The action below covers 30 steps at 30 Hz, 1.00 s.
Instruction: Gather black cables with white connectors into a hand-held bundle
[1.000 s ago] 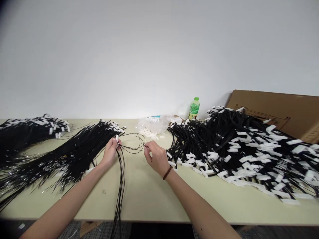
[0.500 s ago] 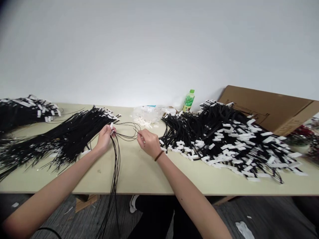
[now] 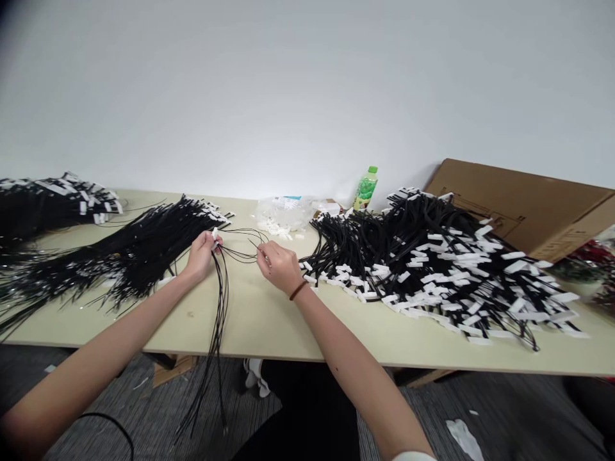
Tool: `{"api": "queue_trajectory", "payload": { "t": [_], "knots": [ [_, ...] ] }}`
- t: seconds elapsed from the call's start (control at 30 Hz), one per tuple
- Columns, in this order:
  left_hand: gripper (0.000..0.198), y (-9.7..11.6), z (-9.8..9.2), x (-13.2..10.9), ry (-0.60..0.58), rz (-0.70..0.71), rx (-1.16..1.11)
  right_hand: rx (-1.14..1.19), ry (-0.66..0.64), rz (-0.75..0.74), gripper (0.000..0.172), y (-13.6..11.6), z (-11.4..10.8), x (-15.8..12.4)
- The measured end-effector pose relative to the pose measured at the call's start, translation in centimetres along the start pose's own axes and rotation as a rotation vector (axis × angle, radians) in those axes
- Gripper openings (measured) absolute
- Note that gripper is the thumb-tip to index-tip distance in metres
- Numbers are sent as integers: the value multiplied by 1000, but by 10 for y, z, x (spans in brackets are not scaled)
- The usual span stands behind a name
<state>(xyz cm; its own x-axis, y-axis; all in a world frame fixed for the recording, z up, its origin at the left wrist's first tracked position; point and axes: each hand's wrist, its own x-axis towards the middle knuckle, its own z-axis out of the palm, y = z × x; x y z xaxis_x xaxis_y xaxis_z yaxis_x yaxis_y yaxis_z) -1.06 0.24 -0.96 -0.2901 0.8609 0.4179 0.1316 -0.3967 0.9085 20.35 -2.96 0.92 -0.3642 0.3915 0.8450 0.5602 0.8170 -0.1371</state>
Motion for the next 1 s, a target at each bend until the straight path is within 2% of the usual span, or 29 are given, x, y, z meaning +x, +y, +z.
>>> {"api": "queue_trajectory", "payload": {
  "t": [0.17,0.47,1.0],
  "knots": [
    [29,0,-2,-1,3,25,13,-4,-14,-13,15,-1,3,0],
    [31,5,1,-4,6,24,1,-21,27,62,13,5,-4,-4],
    [31,4,-1,-5,20,16,15,9,4,41,13,2,-1,-4]
  ]
}}
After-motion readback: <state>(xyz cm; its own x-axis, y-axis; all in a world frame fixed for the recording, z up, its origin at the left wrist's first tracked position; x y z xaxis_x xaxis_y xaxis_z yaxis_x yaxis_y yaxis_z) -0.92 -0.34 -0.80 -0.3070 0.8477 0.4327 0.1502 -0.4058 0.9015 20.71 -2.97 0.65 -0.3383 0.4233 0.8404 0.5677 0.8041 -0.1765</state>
